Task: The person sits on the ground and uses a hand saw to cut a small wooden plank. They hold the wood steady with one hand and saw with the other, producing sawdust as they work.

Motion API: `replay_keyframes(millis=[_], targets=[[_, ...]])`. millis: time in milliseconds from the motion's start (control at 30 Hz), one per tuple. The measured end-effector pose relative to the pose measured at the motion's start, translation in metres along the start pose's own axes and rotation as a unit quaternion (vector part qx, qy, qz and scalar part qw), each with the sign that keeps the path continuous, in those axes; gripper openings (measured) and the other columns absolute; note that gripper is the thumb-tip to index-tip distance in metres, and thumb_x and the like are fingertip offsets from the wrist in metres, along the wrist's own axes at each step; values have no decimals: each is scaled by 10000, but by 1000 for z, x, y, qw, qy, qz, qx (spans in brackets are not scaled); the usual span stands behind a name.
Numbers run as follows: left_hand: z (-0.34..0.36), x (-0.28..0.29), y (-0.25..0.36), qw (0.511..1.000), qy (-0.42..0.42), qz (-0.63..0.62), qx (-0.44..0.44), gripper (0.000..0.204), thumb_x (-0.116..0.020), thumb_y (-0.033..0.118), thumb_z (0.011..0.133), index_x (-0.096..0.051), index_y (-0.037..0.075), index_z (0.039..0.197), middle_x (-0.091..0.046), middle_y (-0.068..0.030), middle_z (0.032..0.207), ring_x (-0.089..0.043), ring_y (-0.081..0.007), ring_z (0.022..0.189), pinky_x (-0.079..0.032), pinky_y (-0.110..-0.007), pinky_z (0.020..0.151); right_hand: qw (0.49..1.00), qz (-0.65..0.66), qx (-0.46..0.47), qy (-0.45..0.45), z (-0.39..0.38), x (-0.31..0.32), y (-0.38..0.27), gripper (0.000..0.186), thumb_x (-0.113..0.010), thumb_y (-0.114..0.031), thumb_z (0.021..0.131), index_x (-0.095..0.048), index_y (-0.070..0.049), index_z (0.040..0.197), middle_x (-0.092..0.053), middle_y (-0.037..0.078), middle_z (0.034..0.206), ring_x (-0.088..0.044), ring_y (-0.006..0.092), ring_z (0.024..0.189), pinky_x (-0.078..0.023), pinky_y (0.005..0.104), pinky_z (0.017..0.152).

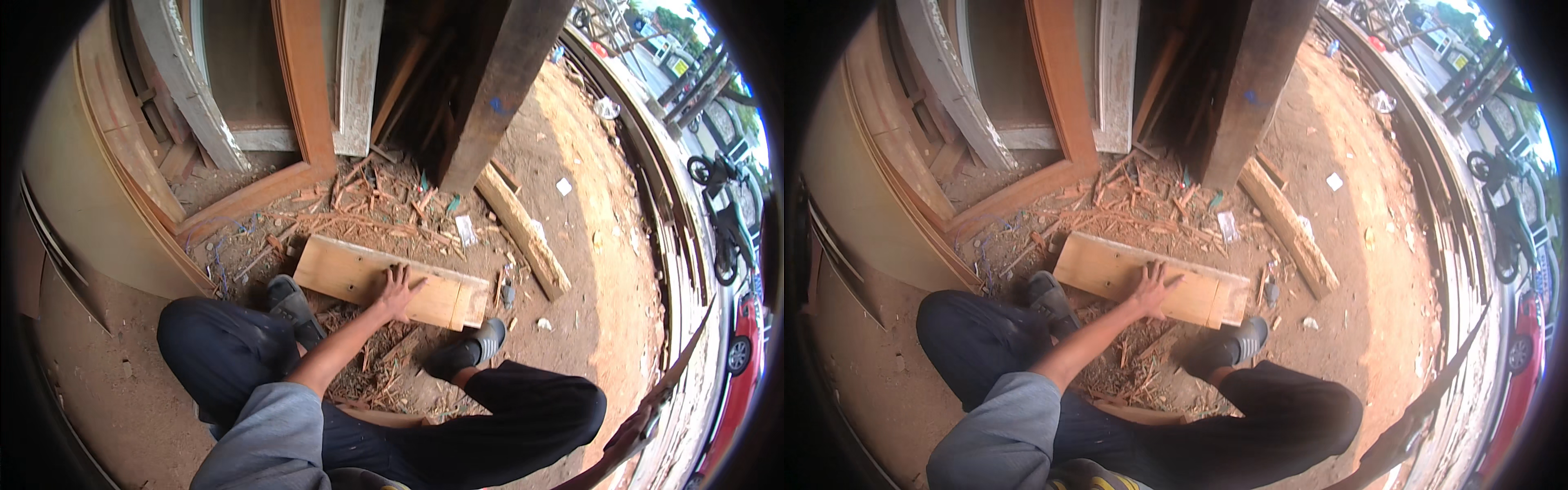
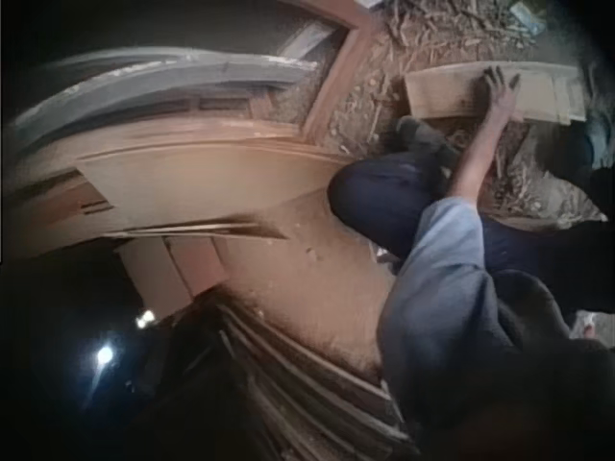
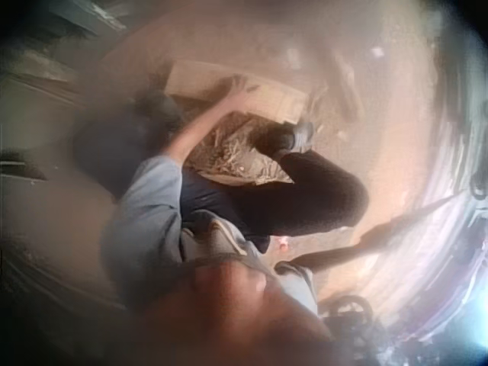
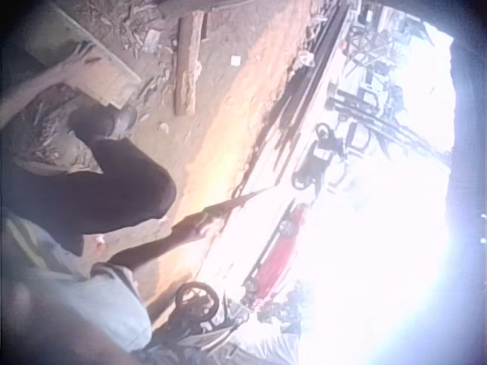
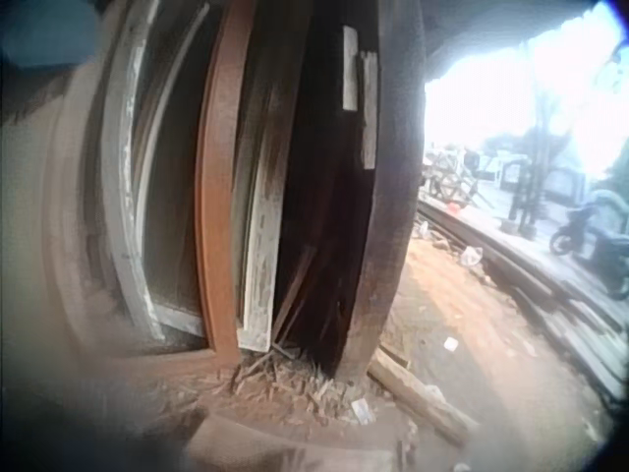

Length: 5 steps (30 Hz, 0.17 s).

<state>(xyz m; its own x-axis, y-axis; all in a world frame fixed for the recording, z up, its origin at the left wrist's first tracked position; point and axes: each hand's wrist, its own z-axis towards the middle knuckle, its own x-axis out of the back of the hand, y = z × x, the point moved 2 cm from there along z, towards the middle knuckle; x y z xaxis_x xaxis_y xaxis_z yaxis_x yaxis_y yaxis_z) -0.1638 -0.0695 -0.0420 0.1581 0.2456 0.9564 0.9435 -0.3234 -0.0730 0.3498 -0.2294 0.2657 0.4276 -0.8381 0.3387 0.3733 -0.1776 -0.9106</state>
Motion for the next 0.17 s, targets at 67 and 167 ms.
replay_keyframes(millis=[67,167], targets=[[14,7,-6,999,-29,8,11,1330,-777,695,502,-96,191,1527,-132,-379,1475,-143,-564,1355,-221,-691,1028,990,-131,-24,-43,-14,-28,31,491,-576,-294,931,-525,17,1309,-620,116,986,-508,130,685,-388,297,574],[11,11,8,998,-31,-46,14,1275,-773,659,555,-93,189,1526,-158,-344,1487,-144,-542,1368,-210,-701,1028,959,-282,-15,-27,1,-42,132,479,-563,-314,932,-531,-33,1320,-611,248,1183,-646,281,964,-478,406,843]])
